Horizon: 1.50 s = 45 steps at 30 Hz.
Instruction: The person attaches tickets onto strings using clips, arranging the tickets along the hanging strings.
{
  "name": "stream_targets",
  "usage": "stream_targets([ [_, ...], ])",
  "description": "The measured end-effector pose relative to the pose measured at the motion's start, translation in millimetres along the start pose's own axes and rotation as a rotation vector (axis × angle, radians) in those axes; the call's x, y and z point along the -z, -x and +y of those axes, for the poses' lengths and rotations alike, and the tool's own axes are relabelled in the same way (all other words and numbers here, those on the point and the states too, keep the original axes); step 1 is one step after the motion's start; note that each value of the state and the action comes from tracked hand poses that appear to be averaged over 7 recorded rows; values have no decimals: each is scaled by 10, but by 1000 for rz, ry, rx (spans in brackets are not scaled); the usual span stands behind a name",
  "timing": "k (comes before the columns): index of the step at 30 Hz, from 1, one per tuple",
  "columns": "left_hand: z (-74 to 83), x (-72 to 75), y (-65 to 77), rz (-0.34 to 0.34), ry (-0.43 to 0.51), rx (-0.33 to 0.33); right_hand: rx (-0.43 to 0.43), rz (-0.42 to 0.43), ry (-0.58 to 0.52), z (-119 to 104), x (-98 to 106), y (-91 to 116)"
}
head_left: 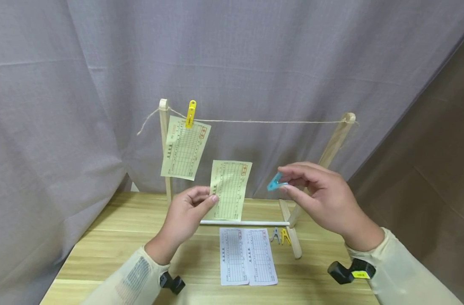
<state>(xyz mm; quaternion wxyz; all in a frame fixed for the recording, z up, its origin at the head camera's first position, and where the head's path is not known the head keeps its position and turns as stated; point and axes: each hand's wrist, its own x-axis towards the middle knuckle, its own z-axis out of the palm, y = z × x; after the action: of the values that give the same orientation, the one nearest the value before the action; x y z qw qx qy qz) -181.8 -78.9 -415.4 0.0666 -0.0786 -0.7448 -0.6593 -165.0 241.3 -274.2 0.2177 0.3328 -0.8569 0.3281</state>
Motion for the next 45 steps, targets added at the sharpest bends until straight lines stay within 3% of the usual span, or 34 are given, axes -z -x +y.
stream_targets([
  [8,94,17,-75,-6,8,-22,46,-23,-20,-111,136,-191],
  [23,291,14,-227,-4,-12,-42,13,27,37,-246,297,-559],
  [37,461,-8,-349,-4,22,37,16,65,61,-395,348,-975],
  [45,468,-9,-416,-4,49,41,-51,65,81,-476,331,-1175],
])
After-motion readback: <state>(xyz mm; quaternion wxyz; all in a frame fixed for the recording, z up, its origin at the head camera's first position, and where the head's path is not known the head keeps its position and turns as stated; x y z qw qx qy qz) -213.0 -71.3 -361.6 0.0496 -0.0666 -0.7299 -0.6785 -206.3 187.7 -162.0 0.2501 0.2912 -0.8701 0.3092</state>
